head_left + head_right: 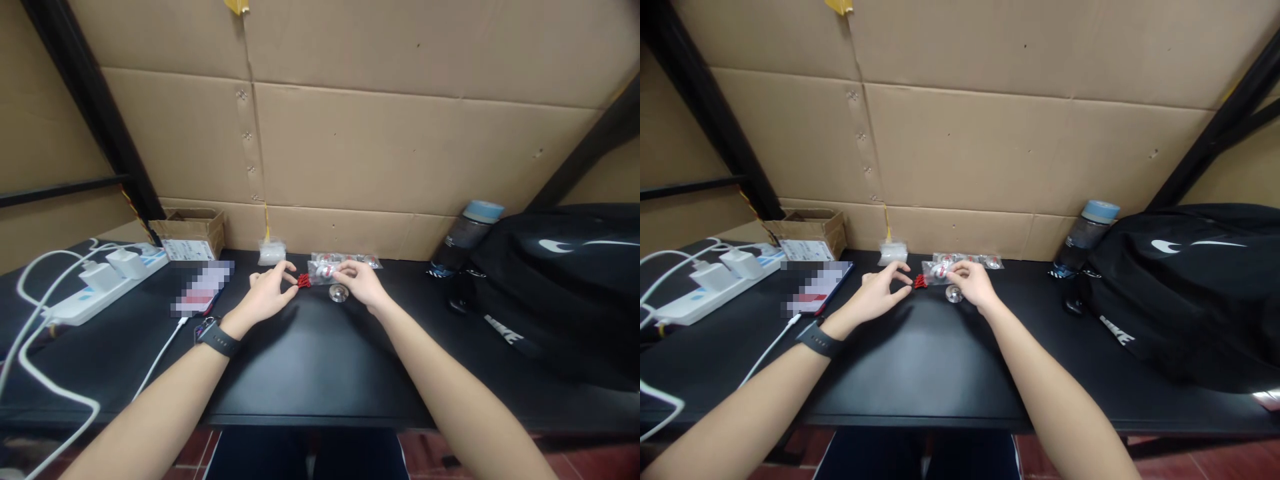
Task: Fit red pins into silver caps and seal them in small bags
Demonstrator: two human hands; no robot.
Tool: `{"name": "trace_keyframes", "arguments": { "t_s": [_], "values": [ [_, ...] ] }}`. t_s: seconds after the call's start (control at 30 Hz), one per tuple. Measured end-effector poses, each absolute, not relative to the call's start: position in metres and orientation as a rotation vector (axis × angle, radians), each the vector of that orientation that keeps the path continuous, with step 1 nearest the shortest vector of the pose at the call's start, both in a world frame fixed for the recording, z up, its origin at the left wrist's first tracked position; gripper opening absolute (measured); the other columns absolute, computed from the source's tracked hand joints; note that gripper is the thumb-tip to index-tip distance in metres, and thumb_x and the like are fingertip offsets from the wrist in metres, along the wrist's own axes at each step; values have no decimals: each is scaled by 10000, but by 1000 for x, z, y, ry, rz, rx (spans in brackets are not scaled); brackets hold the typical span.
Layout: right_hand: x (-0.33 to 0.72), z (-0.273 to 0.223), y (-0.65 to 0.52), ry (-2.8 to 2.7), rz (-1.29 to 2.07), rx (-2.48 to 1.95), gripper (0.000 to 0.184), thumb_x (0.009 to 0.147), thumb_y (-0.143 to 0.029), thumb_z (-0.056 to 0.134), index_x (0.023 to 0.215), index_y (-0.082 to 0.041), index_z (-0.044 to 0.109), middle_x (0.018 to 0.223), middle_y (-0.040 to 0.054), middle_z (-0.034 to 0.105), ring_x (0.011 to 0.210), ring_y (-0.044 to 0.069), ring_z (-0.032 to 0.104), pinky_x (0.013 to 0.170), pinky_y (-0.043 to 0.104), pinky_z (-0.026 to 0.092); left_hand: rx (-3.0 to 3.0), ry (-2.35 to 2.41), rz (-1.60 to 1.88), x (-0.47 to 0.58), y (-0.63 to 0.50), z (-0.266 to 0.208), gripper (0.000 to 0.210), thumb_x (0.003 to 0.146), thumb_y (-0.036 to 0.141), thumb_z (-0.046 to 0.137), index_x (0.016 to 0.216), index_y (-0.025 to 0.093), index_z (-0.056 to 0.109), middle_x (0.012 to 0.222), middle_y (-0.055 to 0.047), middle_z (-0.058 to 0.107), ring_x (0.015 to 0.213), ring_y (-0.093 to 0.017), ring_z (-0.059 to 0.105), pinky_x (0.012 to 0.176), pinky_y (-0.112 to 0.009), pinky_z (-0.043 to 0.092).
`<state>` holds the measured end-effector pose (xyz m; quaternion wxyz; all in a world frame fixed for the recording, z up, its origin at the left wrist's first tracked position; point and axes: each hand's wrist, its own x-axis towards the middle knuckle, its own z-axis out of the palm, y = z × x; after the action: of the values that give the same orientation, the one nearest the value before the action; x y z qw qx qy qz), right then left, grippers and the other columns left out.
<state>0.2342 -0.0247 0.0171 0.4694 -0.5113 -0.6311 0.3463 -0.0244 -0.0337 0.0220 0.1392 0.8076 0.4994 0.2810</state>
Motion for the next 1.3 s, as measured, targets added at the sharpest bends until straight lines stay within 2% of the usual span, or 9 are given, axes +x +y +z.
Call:
{"name": "trace_keyframes", "arguments": {
  "t_s": [0.13, 0.3, 0.4, 0.57, 0.67, 0.77, 0.9, 1.07, 1.3],
  "values": [
    [278, 25, 6, -1330, 652, -1536, 175, 727, -306, 730, 820, -161, 700, 779, 52, 747, 734, 166, 677, 729, 272, 497, 2410, 1588, 796, -29, -30, 18, 298, 875, 355, 575, 1158, 273, 525, 1141, -52, 721, 1160, -290, 602, 920, -455, 320],
    [317, 33, 46, -1239, 523, -1743, 127, 679, -233, 761, 709, -130, 693, 640, 71, 694, 590, 174, 625, 605, 286, 468, 2347, 1786, 808, -41, -20, 13, 232, 878, 345, 549, 1091, 254, 564, 1092, -93, 720, 1115, -324, 598, 890, -479, 318],
    [324, 31, 62, -1230, 430, -1897, 102, 649, -202, 778, 678, -147, 698, 686, 78, 706, 701, 226, 672, 712, 346, 490, 2286, 1882, 784, -44, -18, 15, 232, 871, 338, 551, 1082, 245, 579, 1086, -96, 723, 1112, -323, 594, 891, -478, 329],
    [318, 15, 62, -1258, 217, -2109, 228, 703, -192, 737, 929, -207, 719, 1019, 106, 725, 1103, 348, 627, 1004, 592, 335, 2312, 1932, 749, -41, -22, 19, 224, 856, 327, 573, 1063, 248, 607, 1103, -67, 723, 1114, -305, 591, 895, -453, 339],
    [313, 14, 54, -1329, 64, -2158, 338, 772, -205, 683, 1109, -206, 663, 1166, 144, 681, 1164, 356, 592, 1024, 613, 291, 2358, 1914, 718, -39, -23, 16, 192, 856, 330, 580, 1026, 256, 631, 1098, -58, 725, 1113, -320, 586, 888, -449, 342],
    [309, 21, 43, -1502, -84, -2119, 327, 822, -267, 652, 1141, -198, 642, 1178, 148, 670, 1114, 336, 612, 970, 540, 370, 2380, 1911, 702, -35, -22, 9, 175, 854, 335, 593, 996, 253, 655, 1085, -67, 725, 1103, -333, 582, 885, -449, 346],
    [297, 23, 17, -1933, 149, -1790, 221, 817, -309, 688, 1026, -237, 687, 1052, 62, 716, 969, 248, 654, 855, 376, 447, 2456, 1821, 741, -22, -20, 0, 209, 837, 350, 641, 1021, 254, 666, 1094, -70, 710, 1089, -322, 575, 886, -437, 353],
    [272, 5, -22, -2132, 292, -1496, 432, 774, -461, 767, 1155, -280, 677, 1198, 66, 701, 1053, 274, 647, 931, 436, 440, 2583, 1685, 831, -5, -18, -2, 160, 863, 367, 667, 974, 254, 688, 1096, -67, 685, 1108, -302, 549, 902, -421, 349],
    [265, 2, -22, -2261, 443, -1304, 460, 725, -297, 808, 1162, -224, 685, 1122, 71, 730, 1002, 231, 676, 912, 362, 495, 2556, 1707, 848, -4, -14, -5, 135, 882, 357, 683, 955, 252, 726, 1087, -67, 688, 1103, -291, 546, 912, -420, 339]
  ]
}}
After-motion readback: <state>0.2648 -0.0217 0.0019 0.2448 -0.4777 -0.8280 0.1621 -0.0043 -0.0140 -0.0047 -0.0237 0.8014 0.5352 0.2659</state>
